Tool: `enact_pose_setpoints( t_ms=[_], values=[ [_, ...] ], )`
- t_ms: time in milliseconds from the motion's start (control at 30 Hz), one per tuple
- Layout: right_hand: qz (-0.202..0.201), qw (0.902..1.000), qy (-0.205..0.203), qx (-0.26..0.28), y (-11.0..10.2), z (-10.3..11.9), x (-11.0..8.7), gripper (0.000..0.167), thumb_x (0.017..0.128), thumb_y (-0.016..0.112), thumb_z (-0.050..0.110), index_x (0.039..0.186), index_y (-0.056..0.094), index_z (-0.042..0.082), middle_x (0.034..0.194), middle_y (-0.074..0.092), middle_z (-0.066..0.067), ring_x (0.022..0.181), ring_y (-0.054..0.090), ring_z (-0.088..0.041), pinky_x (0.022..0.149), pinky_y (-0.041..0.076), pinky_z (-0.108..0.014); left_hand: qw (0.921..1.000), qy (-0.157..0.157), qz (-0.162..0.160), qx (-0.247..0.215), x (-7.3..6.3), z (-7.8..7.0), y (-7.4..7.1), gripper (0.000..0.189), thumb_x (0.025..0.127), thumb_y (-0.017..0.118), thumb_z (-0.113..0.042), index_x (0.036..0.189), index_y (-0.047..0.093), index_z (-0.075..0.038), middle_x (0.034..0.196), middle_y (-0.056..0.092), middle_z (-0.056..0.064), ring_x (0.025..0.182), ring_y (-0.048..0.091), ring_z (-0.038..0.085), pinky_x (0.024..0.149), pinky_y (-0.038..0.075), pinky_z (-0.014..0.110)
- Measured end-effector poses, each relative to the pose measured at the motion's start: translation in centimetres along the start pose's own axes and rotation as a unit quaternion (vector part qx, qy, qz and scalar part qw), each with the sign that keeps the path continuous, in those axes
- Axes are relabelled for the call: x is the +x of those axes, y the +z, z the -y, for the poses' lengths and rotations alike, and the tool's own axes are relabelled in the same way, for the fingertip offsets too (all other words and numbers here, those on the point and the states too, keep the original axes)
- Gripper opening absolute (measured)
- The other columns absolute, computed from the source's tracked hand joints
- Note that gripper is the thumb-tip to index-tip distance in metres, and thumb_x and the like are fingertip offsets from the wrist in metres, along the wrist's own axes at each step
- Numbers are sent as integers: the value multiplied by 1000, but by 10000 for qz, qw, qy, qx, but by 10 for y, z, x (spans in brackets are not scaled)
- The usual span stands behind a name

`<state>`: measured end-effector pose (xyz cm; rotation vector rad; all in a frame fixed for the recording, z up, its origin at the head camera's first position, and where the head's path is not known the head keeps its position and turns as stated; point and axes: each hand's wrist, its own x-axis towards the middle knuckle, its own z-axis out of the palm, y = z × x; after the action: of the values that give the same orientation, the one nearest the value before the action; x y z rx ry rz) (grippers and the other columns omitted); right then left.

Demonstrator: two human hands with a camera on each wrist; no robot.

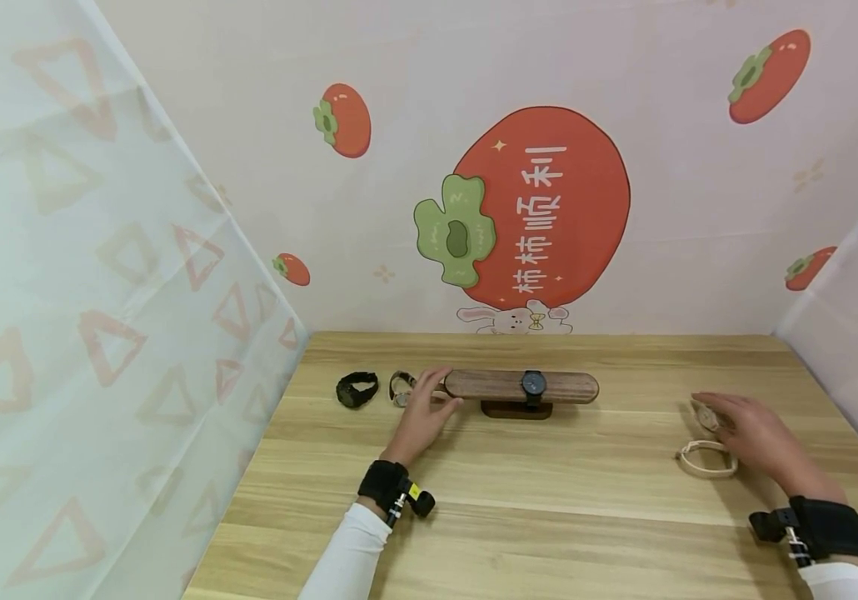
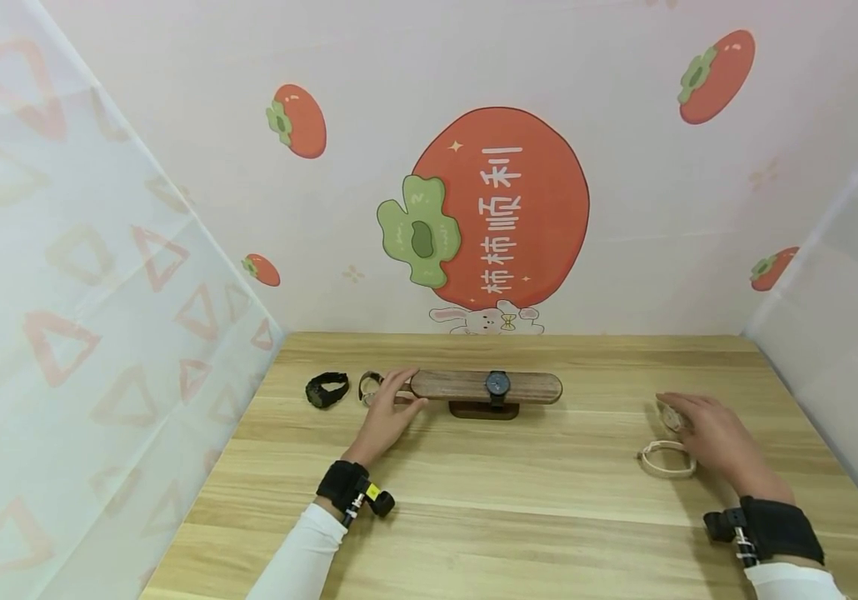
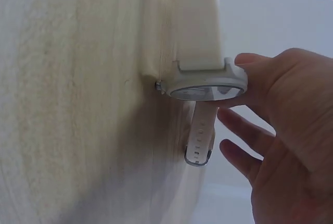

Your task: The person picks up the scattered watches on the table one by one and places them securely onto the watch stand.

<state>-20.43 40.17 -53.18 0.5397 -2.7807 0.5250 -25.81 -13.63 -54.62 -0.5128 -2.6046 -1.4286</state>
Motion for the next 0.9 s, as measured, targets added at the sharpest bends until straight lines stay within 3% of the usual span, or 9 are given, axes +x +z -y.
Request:
enact_pose_setpoints(
  t_ms=[267,600,900],
  values=[
    [220,9993,274,90,-2,2,1,47,79,75,-16,125,70,-8,123,69,-36,111,61,-61,88,52,-70,10000,25,-46,49,0,0,1,64,102,75,-25,160,49,-18,157,49,10,143,51,35,113,50,58],
    [338,9988,349,33,1,-4,0,45,83,73,-10,128,70,-7,124,68,-36,111,58,-60,88,50,-71,10000,74,-31,27,-1,0,1,64,102,74,-21,160,48,-8,155,50,12,139,54,34,107,54,55],
    [518,9973,523,-31,-1,0,4,47,87,78,-2,132,68,-6,126,68,-36,113,58,-59,89,51,-70,9999,82,-50,80,0,0,1,64,103,74,-22,160,48,-9,153,51,11,137,54,32,105,55,53]
  ],
)
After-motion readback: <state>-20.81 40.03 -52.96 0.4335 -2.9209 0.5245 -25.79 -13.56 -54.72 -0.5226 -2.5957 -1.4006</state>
